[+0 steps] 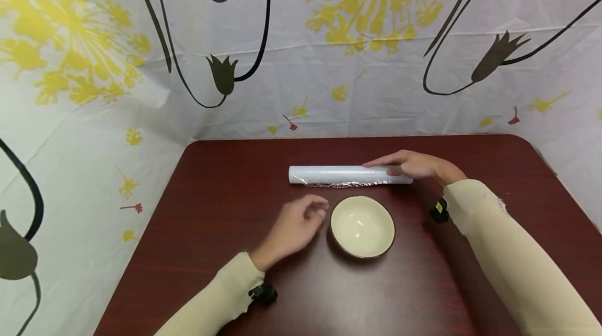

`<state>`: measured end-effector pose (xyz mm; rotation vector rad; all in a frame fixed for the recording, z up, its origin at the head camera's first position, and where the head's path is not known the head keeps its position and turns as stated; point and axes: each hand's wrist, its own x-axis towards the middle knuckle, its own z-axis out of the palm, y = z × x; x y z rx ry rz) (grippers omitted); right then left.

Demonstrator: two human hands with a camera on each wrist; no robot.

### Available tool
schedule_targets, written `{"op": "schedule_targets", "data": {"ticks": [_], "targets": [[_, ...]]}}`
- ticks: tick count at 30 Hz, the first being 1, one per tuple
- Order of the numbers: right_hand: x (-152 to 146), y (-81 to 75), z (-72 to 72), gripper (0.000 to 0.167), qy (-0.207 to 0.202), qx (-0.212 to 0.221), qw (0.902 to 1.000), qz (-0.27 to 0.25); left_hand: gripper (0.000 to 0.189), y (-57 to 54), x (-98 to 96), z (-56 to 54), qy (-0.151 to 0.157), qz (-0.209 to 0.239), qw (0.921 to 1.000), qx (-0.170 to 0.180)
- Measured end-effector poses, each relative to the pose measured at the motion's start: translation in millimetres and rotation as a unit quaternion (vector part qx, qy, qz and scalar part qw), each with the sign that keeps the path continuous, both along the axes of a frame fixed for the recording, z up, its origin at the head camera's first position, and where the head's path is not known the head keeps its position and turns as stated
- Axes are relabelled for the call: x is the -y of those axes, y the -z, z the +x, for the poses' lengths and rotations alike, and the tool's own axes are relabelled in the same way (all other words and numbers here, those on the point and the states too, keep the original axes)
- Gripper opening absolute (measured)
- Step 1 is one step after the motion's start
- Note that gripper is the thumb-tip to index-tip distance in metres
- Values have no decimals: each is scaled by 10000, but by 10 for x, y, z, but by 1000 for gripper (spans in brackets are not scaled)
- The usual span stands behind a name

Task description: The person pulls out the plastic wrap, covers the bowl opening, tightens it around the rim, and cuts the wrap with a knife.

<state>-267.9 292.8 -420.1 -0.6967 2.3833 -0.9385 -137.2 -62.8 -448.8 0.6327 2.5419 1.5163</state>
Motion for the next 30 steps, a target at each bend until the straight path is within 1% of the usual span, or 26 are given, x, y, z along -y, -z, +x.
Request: {"op": "schedule_targets", "data": {"ticks": [1,2,3,4,5,6,7,8,9,11,12,13,14,15,17,20,23,24,26,28,30], "targets": [[-11,1,5,47,-17,-29,10000,-15,28,-1,62,-85,-92,-378,9965,-734],[-22,2,8,47,-23,-50,10000,-32,24,-2,129,-180,-181,-744,9867,-1437],[-31,3,10,47,-40,-63,10000,-61,23,-11,194,-281,-238,-1033,9733,-2037],[-38,4,12,46,-38,-58,9999,-80,24,-21,261,-381,-264,-1289,9587,-2520],[-41,6,14,47,-29,-36,9999,-93,27,-26,322,-481,-241,-1560,9438,-2904],[-39,5,16,48,-15,-9,10000,-92,32,-30,381,-577,-155,-1819,9296,-3201],[-37,12,11,49,-15,-10,10000,-79,36,-27,437,-671,-10,-2081,9171,-3401],[-35,18,7,50,-31,-2,10000,-83,40,-27,484,-749,162,-2342,9037,-3582],[-31,22,4,52,-58,-10,10000,-70,43,-28,521,-812,336,-2550,8918,-3722],[-21,23,-2,55,-116,-35,9999,-49,45,-3,570,-907,655,-2910,8655,-4023],[-18,22,-7,56,-140,-71,9999,-24,45,8,580,-940,792,-3013,8535,-4176],[-17,22,-11,57,-174,-107,9998,-18,44,17,583,-967,902,-3079,8430,-4317],[-16,14,-12,57,-205,-114,9997,-37,41,24,576,-984,948,-3095,8318,-4509],[-14,7,-13,56,-209,-160,9997,-8,38,33,566,-1004,971,-3090,8248,-4634],[-16,4,-12,56,-181,-174,9997,22,30,52,539,-1034,967,-3061,8152,-4821],[-12,2,-14,56,-235,-166,9996,-1,20,55,503,-1059,915,-3049,8065,-4983],[-8,-1,-9,55,-270,-143,9995,-30,13,47,478,-1065,879,-3084,8025,-5031],[-6,0,-7,55,-278,-131,9995,-55,12,47,472,-1066,878,-3082,8036,-5015],[-4,1,0,55,-258,-128,9995,-84,11,38,458,-1062,868,-3066,8098,-4927],[-2,4,12,56,-183,-124,9997,-111,10,26,443,-1054,843,-3030,8208,-4768],[-1,3,31,55,-143,-201,9996,-115,8,7,429,-1039,754,-2979,8363,-4540]]}}
